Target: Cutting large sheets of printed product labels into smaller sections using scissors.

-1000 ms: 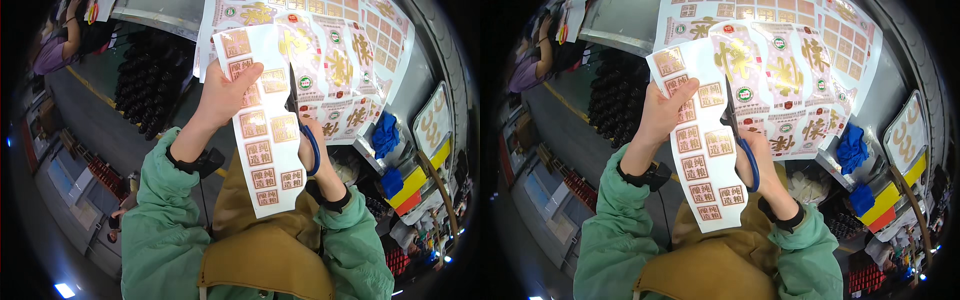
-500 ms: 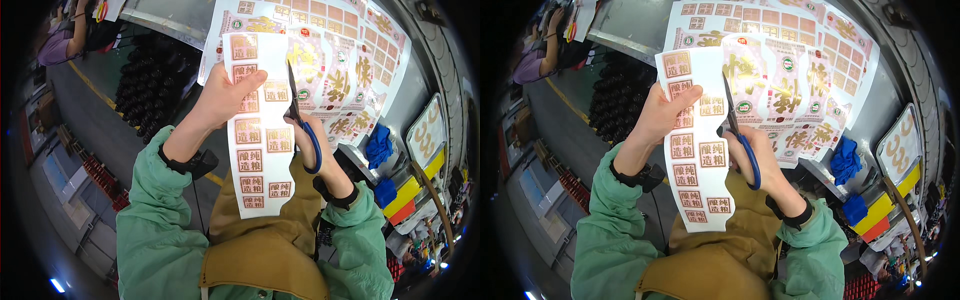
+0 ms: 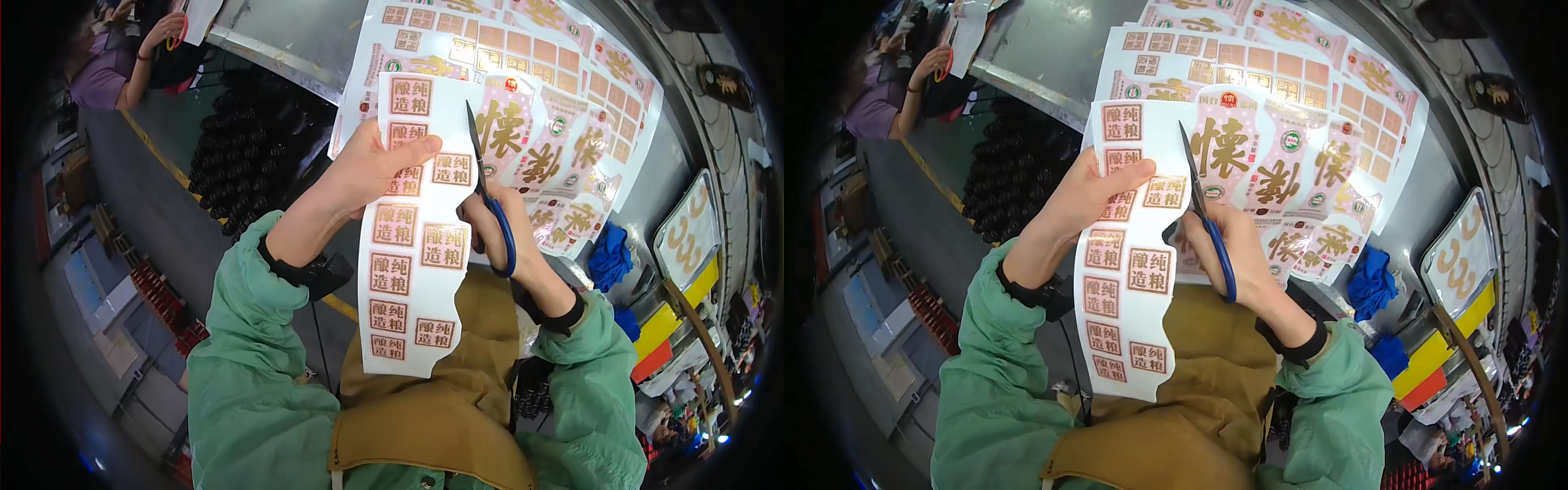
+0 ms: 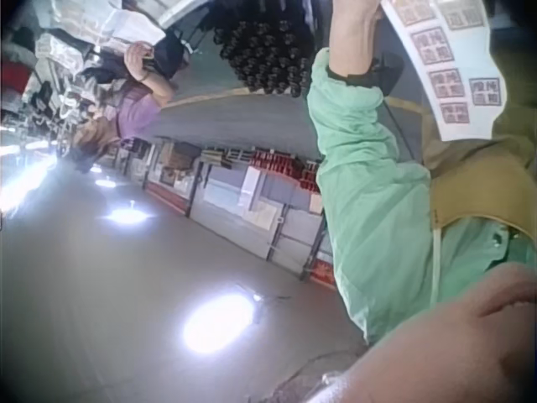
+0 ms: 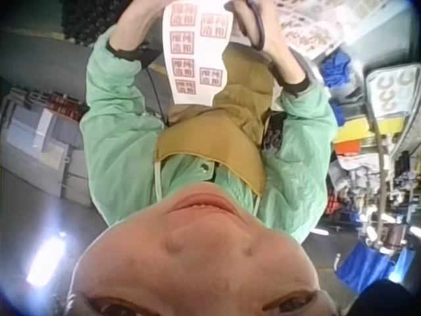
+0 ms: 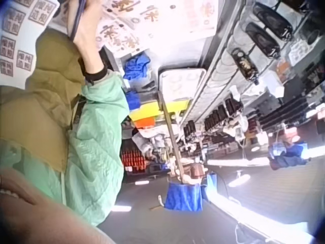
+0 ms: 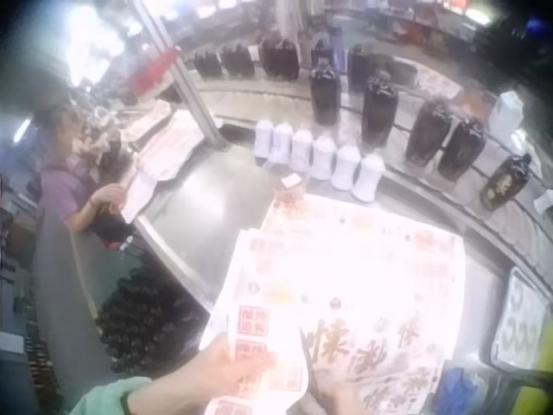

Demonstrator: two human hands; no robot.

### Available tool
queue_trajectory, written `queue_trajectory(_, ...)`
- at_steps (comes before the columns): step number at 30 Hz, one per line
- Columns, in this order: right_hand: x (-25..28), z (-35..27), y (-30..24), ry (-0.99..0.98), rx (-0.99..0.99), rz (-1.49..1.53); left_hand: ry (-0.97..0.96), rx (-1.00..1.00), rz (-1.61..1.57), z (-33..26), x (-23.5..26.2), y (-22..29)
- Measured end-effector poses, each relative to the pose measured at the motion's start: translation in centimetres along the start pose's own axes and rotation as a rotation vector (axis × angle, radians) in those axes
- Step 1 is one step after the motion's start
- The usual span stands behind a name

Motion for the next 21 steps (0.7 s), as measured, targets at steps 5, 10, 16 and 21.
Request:
queue_trajectory(5, 0.0, 0.7, -0.6, -0.07, -0.13, 0.05, -0.021, 0.069, -0.078, 1.3, 0.1, 0.1)
queue_trajectory(10, 1.2, 3.2, -2.1, -0.107, 0.127, 0.008, -0.054, 0.095, -0.078, 1.6, -0.5, 0.9)
queue_trajectory(16, 1.8, 4.2, -2.7, 0.091, 0.073, 0.044, -0.029, 0.097, -0.073, 3.6, 0.2, 1.0)
queue_trajectory(21, 2.3, 6.7, -3.4, -0.122, 0.238, 0.027, 0.003, 0.13, -0.037, 3.5, 0.3, 1.2)
Point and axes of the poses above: each hand's wrist, its own z-axis towards the middle knuckle, its own x-axis out of the back of the hand, y = z × x, the point moved 9 cm from there along z, towards the middle knuckle, and after that the axes turned 11 degrees about -z, right-handed, at the moved point
